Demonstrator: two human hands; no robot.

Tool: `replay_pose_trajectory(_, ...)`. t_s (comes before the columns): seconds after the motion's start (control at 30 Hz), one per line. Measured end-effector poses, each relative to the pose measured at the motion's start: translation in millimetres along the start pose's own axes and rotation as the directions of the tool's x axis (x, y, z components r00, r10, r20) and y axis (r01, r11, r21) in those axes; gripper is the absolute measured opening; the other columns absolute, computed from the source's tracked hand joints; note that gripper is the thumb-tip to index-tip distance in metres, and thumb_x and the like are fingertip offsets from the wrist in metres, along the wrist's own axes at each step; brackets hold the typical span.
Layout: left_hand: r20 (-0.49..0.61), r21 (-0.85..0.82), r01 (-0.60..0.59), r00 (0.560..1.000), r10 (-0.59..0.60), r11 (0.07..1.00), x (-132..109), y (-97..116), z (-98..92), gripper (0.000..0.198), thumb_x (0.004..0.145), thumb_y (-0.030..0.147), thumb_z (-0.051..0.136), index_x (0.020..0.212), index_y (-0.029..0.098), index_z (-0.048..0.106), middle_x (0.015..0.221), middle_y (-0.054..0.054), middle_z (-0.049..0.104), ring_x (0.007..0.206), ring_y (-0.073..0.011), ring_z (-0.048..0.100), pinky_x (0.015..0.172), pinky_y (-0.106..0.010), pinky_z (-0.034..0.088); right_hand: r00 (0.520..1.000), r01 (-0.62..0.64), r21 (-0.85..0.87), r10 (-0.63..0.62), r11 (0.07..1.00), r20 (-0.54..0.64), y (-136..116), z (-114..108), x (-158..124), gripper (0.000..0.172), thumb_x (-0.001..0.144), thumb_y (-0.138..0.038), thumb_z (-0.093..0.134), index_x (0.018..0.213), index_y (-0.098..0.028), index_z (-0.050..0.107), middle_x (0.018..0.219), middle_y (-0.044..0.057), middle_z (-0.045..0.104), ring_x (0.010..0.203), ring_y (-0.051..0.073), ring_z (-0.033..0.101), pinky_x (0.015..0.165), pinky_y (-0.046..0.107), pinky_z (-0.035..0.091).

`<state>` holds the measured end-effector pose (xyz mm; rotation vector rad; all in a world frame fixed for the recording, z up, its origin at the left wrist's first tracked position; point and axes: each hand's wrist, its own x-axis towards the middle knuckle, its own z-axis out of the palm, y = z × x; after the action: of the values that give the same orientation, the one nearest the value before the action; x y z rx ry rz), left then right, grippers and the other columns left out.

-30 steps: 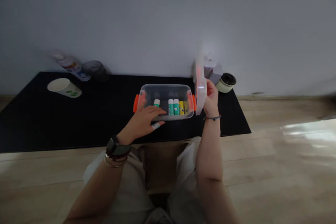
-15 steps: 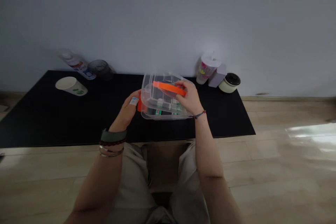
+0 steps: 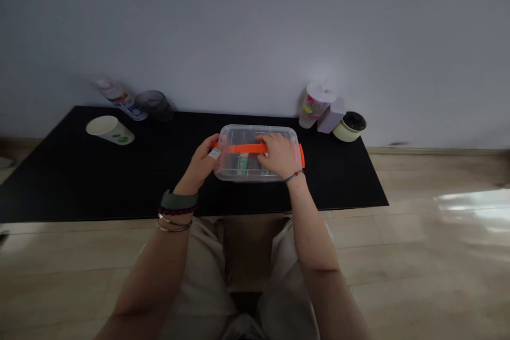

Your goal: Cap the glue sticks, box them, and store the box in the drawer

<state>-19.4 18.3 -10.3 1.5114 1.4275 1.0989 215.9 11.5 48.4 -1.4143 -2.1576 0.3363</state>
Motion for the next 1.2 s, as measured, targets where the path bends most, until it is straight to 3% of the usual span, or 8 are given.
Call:
replay_pose_trajectory(0.07, -0.009, -0.003, 0.024, 1.0, -0.024, 1.0, 0, 2, -0.3, 0.051, 0.092, 0.042, 0.052, 0.136, 0.016, 0.052, 0.141, -0.015, 0.055, 0.13, -0.0279, 0.052, 0.113, -0.049, 0.038, 0.999, 0.022, 0.05, -0.021, 0.999, -0.024, 2, -1, -1, 0.036, 0.072, -0.017, 0.059, 0.107, -0.022, 0.068, 0.104, 0.008, 0.07, 0.1, 0.029, 0.061, 0.093, 0.048, 0.046)
replay_pose_trajectory(0.17, -0.015, -0.006, 0.028, 0.999, -0.028, 1.0, -2, 5, -0.4, 0.048, 0.092, 0.04, 0.053, 0.135, 0.018, 0.053, 0.141, -0.014, 0.056, 0.13, -0.0275, 0.052, 0.114, -0.05, 0.037, 0.986, 0.009, 0.131, 0.013, 0.991, -0.165, 15, -8, -4, 0.03, 0.078, -0.022, 0.059, 0.107, -0.024, 0.068, 0.107, 0.007, 0.069, 0.105, 0.027, 0.061, 0.098, 0.047, 0.046)
replay_pose_trajectory(0.27, -0.023, -0.016, 0.033, 0.999, -0.034, 0.999, -1, 7, 0.0, 0.049, 0.091, 0.038, 0.055, 0.136, 0.018, 0.053, 0.145, -0.014, 0.053, 0.133, -0.0272, 0.05, 0.116, -0.048, 0.035, 0.935, -0.073, 0.156, 0.122, 0.985, -0.332, 38, -16, -8, 0.026, 0.083, -0.029, 0.059, 0.107, -0.024, 0.068, 0.109, 0.009, 0.069, 0.108, 0.028, 0.059, 0.101, 0.05, 0.044)
replay_pose_trajectory(0.37, -0.025, -0.04, 0.039, 0.999, -0.04, 0.998, 5, 7, 2.0, 0.049, 0.092, 0.038, 0.055, 0.137, 0.019, 0.053, 0.147, -0.013, 0.052, 0.136, -0.0272, 0.048, 0.118, -0.048, 0.033, 0.889, -0.144, 0.196, 0.214, 0.97, -0.405, 62, -17, -11, 0.03, 0.087, -0.038, 0.058, 0.111, -0.023, 0.068, 0.115, 0.011, 0.068, 0.114, 0.028, 0.058, 0.104, 0.052, 0.042)
replay_pose_trajectory(0.47, -0.034, -0.076, 0.029, 0.999, -0.032, 0.997, 14, 6, 5.7, 0.049, 0.093, 0.04, 0.054, 0.138, 0.021, 0.052, 0.148, -0.012, 0.051, 0.137, -0.027, 0.047, 0.118, -0.049, 0.033, 0.884, -0.173, 0.288, 0.277, 0.942, -0.376, 78, -9, -11, 0.04, 0.091, -0.049, 0.054, 0.118, -0.023, 0.067, 0.122, 0.012, 0.066, 0.119, 0.026, 0.058, 0.107, 0.05, 0.042)
replay_pose_trajectory(0.63, -0.023, -0.122, 0.002, 1.0, -0.005, 0.993, 23, 7, 10.5, 0.051, 0.095, 0.041, 0.052, 0.143, 0.023, 0.049, 0.145, -0.011, 0.054, 0.134, -0.0259, 0.052, 0.116, -0.047, 0.037, 0.926, -0.193, 0.375, 0.295, 0.907, -0.237, 82, 4, -10, 0.052, 0.094, -0.061, 0.044, 0.126, -0.026, 0.065, 0.136, 0.01, 0.061, 0.131, 0.022, 0.052, 0.114, 0.047, 0.037)
replay_pose_trajectory(0.87, -0.015, -0.019, -0.044, 0.999, 0.044, 0.999, 22, 10, 10.3, 0.048, 0.095, 0.042, 0.05, 0.14, 0.024, 0.054, 0.149, -0.009, 0.051, 0.141, -0.0268, 0.044, 0.12, -0.048, 0.03, 0.917, -0.219, 0.4, 0.328, 0.89, -0.228, 78, 4, -12, 0.052, 0.095, -0.061, 0.042, 0.126, -0.027, 0.067, 0.138, 0.008, 0.061, 0.135, 0.022, 0.05, 0.116, 0.048, 0.035)
replay_pose_trajectory(1.2, 0.004, 0.023, -0.037, 0.999, 0.037, 0.999, 22, 9, 11.1, 0.049, 0.097, 0.044, 0.048, 0.142, 0.023, 0.048, 0.144, -0.013, 0.055, 0.133, -0.0278, 0.052, 0.116, -0.05, 0.035, 0.909, -0.251, 0.397, 0.356, 0.883, -0.217, 80, 8, -11, 0.046, 0.096, -0.055, 0.046, 0.127, -0.027, 0.067, 0.137, 0.008, 0.061, 0.132, 0.022, 0.053, 0.113, 0.048, 0.039)
